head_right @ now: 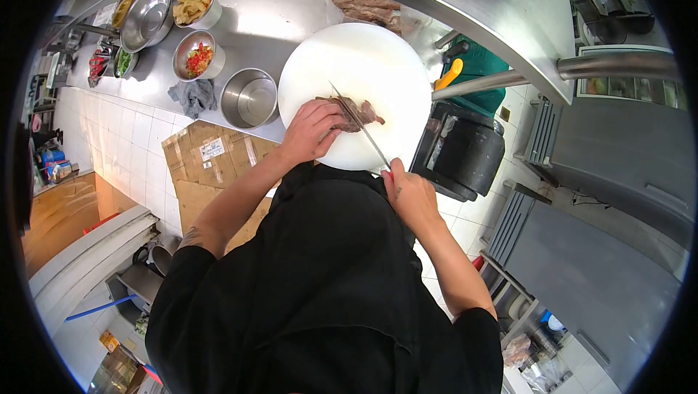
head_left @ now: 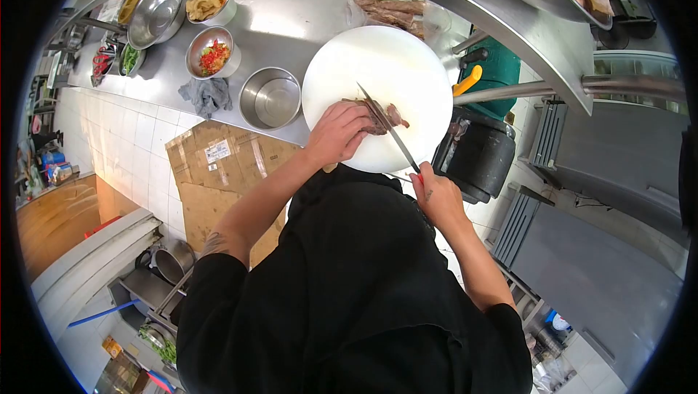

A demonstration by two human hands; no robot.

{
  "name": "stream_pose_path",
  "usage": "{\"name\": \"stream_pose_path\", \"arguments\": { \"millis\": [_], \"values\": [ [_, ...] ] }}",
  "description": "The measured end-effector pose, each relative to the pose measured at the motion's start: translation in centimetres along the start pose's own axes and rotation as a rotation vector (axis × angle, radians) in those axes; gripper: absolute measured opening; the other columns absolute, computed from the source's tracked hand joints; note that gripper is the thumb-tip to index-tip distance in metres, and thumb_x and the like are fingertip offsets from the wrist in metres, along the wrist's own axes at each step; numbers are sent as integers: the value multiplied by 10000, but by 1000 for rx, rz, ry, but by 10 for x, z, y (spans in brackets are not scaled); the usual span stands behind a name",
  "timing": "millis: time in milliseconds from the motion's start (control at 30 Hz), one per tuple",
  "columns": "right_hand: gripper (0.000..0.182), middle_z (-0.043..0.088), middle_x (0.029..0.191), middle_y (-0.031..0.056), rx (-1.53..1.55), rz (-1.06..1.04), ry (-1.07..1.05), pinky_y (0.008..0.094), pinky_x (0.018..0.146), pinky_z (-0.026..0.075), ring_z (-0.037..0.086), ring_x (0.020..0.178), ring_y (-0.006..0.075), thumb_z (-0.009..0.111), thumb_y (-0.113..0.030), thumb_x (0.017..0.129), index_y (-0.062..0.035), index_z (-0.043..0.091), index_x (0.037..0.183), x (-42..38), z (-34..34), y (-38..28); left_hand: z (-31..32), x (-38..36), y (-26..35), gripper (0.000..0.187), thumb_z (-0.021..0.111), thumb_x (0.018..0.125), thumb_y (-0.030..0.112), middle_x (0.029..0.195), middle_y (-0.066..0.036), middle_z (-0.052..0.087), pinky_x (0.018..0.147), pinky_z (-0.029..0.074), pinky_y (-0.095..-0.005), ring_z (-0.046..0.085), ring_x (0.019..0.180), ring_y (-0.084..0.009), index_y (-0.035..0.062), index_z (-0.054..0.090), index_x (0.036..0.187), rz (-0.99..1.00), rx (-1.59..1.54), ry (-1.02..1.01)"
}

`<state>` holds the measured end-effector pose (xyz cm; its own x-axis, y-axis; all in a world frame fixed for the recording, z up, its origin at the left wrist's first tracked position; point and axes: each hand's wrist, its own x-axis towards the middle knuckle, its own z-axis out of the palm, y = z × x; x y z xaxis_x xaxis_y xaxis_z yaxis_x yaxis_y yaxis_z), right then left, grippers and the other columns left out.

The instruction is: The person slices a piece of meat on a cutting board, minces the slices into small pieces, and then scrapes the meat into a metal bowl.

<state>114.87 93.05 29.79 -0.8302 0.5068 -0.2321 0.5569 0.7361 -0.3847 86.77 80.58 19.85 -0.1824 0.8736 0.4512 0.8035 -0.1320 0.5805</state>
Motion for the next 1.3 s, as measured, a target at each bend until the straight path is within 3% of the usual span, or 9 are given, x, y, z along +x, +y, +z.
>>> {"name": "stream_pose_path", "arguments": {
  "millis": [500,600,700,867,1000,1300],
  "values": [
    [256,752,794,282,-43,55,-225,633,702,582,754,769,519,605,-283,1158,-31,563,1152,0,-53,-27,1,2,1,310,825,854,89,1316,-80,704,1117,532,-494,654,1277,-344,108,748,1154,-21,16,13],
    [261,746,793,288,-1,14,-175,640,705,577,756,784,525,605,-279,1156,-21,559,1156,45,-18,-31,1,4,2,305,825,848,79,1308,-78,706,1111,537,-494,656,1272,-343,109,747,1141,-16,2,12],
    [271,743,792,300,43,22,-138,644,699,577,755,781,531,607,-280,1156,-14,554,1155,40,-15,-31,0,2,2,304,825,845,74,1302,-74,707,1109,539,-492,657,1270,-342,115,748,1135,-24,-7,16],
    [281,743,782,306,-22,75,-250,661,679,573,750,757,538,597,-303,1164,-27,552,1186,-2,-23,-12,1,4,3,307,832,843,81,1293,-70,710,1104,542,-491,661,1258,-344,124,750,1136,-30,18,16],
    [310,748,794,297,54,39,-123,644,702,586,752,765,535,586,-336,1171,-29,546,1185,38,33,-5,2,4,2,323,829,843,85,1324,-63,696,1121,541,-472,649,1287,-322,123,751,1155,-25,10,6],
    [287,745,786,265,202,11,-79,623,691,572,739,748,522,646,-279,1150,-20,523,1139,31,27,10,-5,1,2,291,813,895,111,1299,-59,715,1155,503,-503,654,1295,-321,125,768,1182,16,24,-3]
  ]
}}
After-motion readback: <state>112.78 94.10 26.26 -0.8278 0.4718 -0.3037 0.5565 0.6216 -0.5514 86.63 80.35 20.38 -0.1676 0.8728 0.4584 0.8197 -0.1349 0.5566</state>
